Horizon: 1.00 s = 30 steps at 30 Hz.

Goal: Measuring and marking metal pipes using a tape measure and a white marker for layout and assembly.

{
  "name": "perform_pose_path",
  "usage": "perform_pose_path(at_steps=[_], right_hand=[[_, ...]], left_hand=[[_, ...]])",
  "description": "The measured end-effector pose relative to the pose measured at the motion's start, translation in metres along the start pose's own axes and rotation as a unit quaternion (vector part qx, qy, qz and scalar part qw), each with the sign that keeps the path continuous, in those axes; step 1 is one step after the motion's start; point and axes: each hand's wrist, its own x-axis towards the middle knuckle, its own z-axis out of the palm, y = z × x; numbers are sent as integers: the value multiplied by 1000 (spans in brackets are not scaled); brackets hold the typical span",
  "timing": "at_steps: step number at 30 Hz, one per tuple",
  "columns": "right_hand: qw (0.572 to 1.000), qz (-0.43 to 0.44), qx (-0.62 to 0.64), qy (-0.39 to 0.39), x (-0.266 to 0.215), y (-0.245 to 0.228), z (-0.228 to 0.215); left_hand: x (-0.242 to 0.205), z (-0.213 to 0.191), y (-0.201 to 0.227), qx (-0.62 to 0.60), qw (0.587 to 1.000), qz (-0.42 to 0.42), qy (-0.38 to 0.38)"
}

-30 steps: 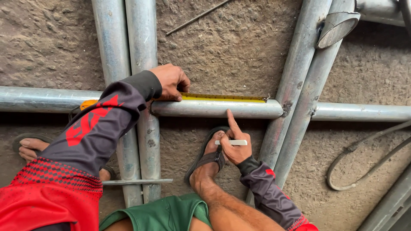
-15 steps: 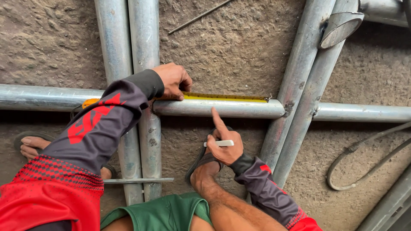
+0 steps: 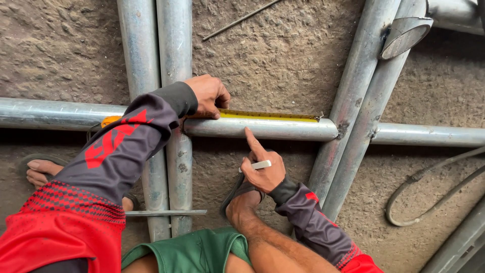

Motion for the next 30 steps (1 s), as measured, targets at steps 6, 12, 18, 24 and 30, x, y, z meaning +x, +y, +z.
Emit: perform_pose_path(at_steps=[6,12,18,24,30], right_hand=[[999,13,-41,-33,7,-12,4],[998,50,-45,-15,9,-2,7],[997,61,-45,-11,7,-1,7],[998,50,-30,-11,9,1,6],[997,61,-36,3,9,3,6]], left_hand=[[-2,-2,3,5,1000,-2,-1],[-5,-2,5,-8,1000,-2,-1],[-6,-3,6,-11,1000,-7,-7],[-6,-4,8,-14,1000,-11,-8],[-7,-5,8,-9,1000,-10,-8]])
